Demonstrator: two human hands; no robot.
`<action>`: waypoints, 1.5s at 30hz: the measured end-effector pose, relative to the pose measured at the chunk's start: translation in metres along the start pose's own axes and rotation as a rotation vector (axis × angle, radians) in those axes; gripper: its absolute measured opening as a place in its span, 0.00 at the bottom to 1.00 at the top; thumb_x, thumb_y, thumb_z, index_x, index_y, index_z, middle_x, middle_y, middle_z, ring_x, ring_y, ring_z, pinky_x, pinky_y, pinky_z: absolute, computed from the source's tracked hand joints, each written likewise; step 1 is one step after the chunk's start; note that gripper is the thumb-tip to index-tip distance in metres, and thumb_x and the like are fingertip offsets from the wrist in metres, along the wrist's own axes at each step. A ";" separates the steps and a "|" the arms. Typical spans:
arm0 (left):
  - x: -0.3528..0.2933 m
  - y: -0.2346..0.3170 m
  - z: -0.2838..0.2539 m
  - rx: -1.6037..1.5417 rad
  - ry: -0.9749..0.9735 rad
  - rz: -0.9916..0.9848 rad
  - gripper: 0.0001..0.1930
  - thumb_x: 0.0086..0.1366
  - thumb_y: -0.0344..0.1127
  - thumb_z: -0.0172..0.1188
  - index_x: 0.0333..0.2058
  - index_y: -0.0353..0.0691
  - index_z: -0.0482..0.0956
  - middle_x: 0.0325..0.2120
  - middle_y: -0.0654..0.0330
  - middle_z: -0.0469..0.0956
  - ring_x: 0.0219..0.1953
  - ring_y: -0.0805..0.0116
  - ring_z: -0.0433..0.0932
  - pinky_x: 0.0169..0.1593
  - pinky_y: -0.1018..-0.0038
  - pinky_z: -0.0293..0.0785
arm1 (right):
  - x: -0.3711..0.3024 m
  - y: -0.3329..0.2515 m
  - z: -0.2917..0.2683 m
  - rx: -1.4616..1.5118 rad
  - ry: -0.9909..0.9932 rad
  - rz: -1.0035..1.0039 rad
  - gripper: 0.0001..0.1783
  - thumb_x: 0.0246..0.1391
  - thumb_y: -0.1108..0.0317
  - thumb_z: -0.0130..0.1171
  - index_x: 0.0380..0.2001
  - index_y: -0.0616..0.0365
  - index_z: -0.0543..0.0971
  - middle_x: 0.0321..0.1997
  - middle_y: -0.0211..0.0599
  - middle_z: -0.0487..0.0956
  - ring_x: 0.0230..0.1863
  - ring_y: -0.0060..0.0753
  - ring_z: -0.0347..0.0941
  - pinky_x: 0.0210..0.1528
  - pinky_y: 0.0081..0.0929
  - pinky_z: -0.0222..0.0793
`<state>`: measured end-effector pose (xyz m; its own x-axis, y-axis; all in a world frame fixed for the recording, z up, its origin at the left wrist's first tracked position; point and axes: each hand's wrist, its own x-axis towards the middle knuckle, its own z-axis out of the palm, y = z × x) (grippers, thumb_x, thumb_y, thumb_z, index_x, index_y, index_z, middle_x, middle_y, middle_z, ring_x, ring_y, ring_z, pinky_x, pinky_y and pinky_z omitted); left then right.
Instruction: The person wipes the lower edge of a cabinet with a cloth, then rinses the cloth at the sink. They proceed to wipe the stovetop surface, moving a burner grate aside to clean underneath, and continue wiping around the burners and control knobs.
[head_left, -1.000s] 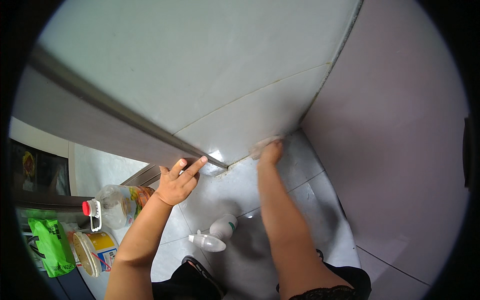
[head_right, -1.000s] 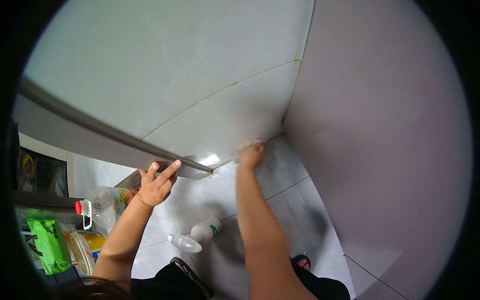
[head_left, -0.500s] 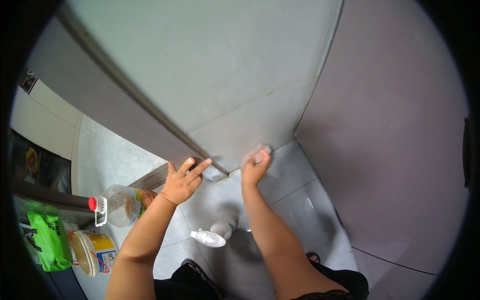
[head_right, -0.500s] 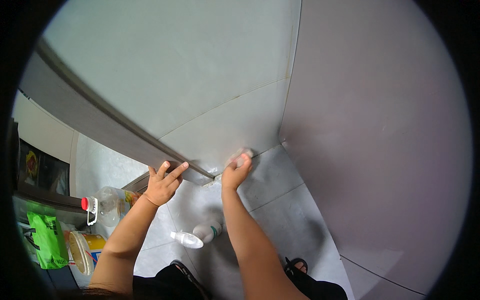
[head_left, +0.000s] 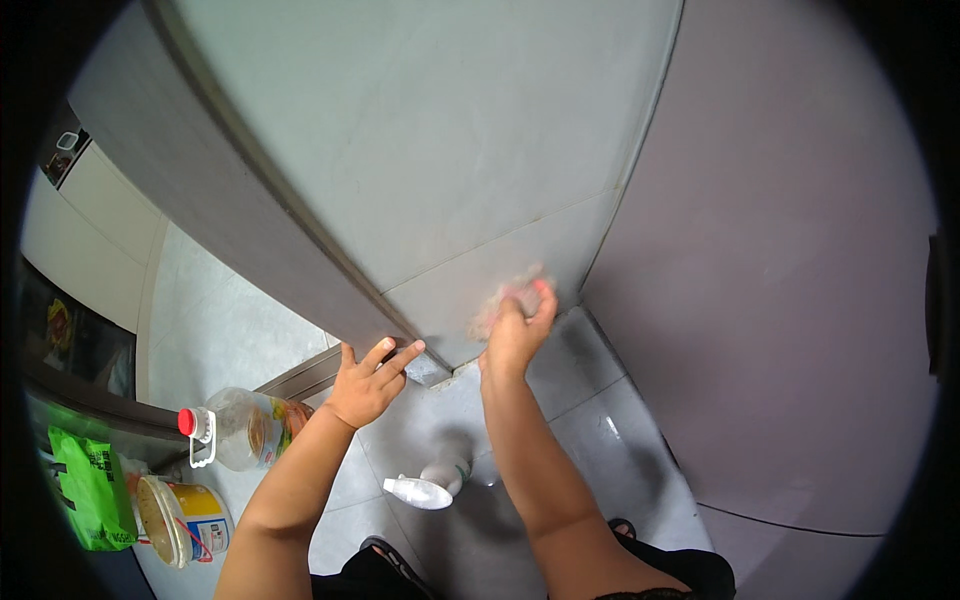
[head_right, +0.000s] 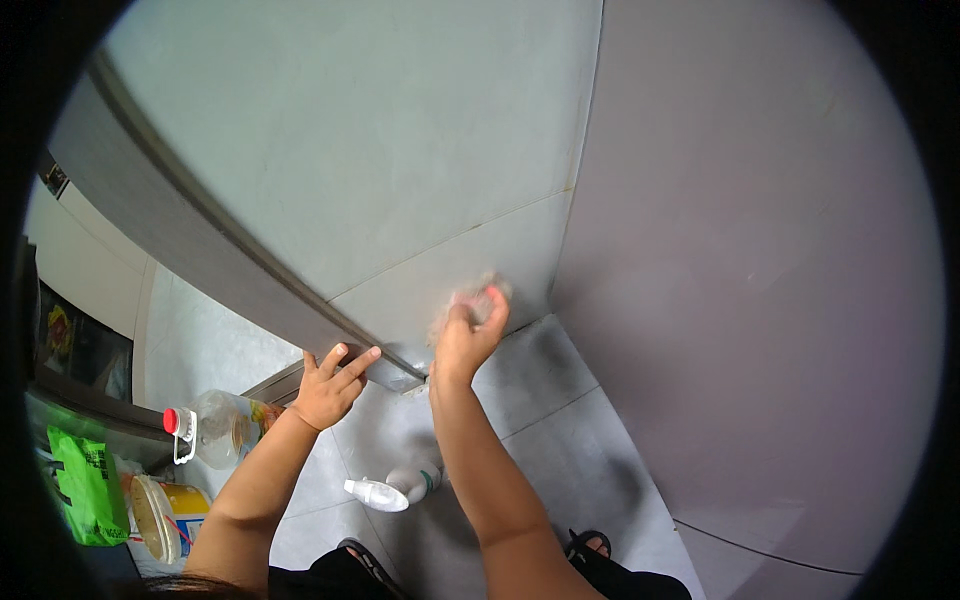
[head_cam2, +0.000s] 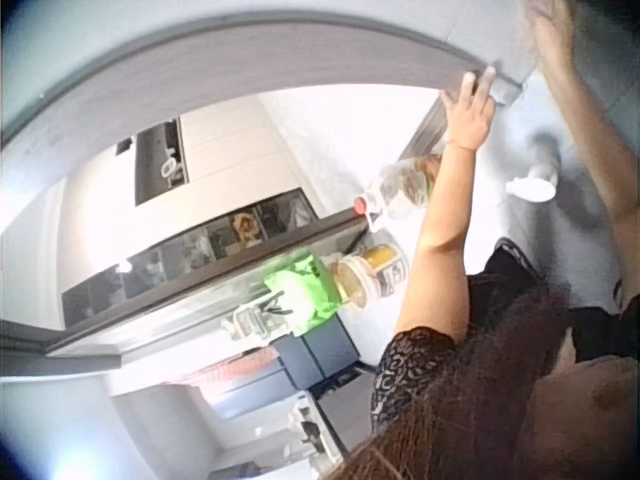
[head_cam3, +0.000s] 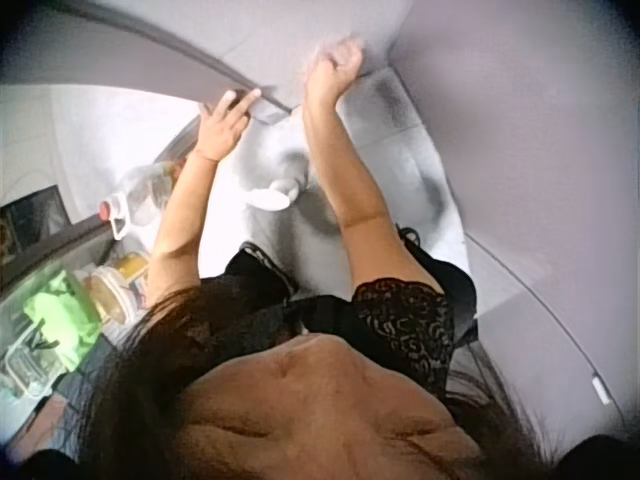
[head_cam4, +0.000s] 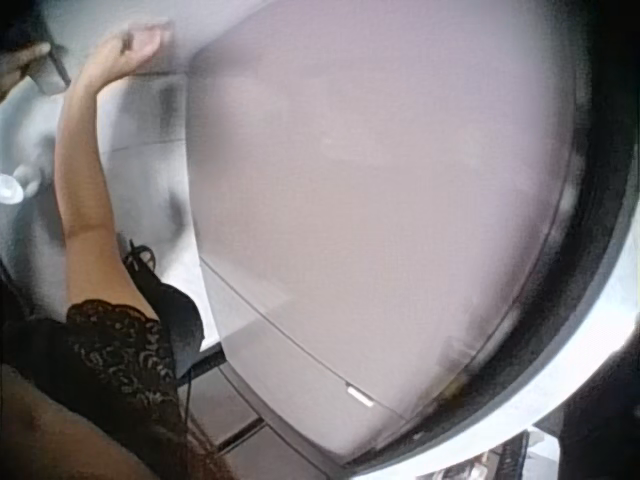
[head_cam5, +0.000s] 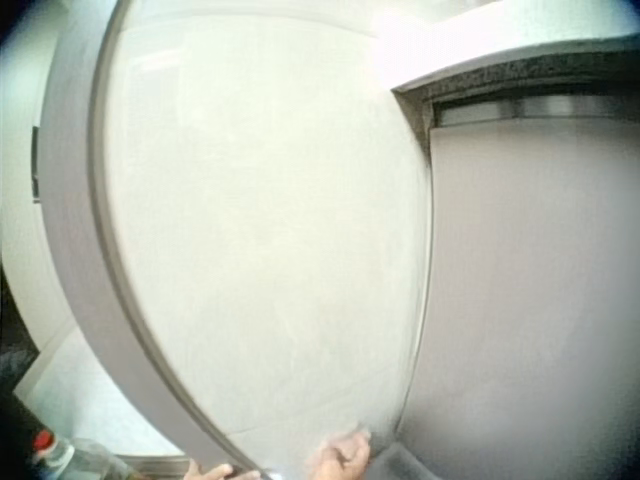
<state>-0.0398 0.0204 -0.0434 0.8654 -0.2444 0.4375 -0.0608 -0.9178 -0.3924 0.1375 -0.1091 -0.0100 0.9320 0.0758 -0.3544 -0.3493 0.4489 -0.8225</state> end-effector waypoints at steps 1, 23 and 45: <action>0.002 0.001 0.001 -0.005 0.001 0.000 0.09 0.54 0.35 0.59 0.18 0.48 0.68 0.61 0.75 0.68 0.65 0.61 0.56 0.42 0.43 0.64 | 0.008 -0.012 0.005 -0.025 -0.024 -0.237 0.26 0.52 0.78 0.50 0.57 0.55 0.67 0.49 0.40 0.71 0.49 0.31 0.69 0.44 0.29 0.69; 0.126 0.009 -0.089 0.095 0.380 -0.049 0.06 0.58 0.31 0.58 0.34 0.50 0.81 0.52 0.66 0.77 0.65 0.56 0.63 0.68 0.39 0.20 | 0.018 -0.099 0.050 -0.539 -0.001 -1.260 0.21 0.60 0.76 0.52 0.58 0.58 0.73 0.66 0.56 0.60 0.66 0.58 0.54 0.63 0.45 0.57; 0.210 -0.059 -0.189 0.151 0.177 0.076 0.15 0.57 0.34 0.62 0.43 0.37 0.78 0.50 0.53 0.76 0.58 0.52 0.72 0.63 0.44 0.57 | 0.013 -0.215 0.107 -0.554 0.109 -1.451 0.26 0.56 0.74 0.58 0.59 0.53 0.72 0.56 0.56 0.65 0.56 0.55 0.63 0.57 0.43 0.62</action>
<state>0.0511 -0.0359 0.2244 0.7595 -0.3742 0.5321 -0.0360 -0.8409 -0.5399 0.2348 -0.1095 0.2096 0.4884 -0.1897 0.8517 0.7983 -0.2971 -0.5239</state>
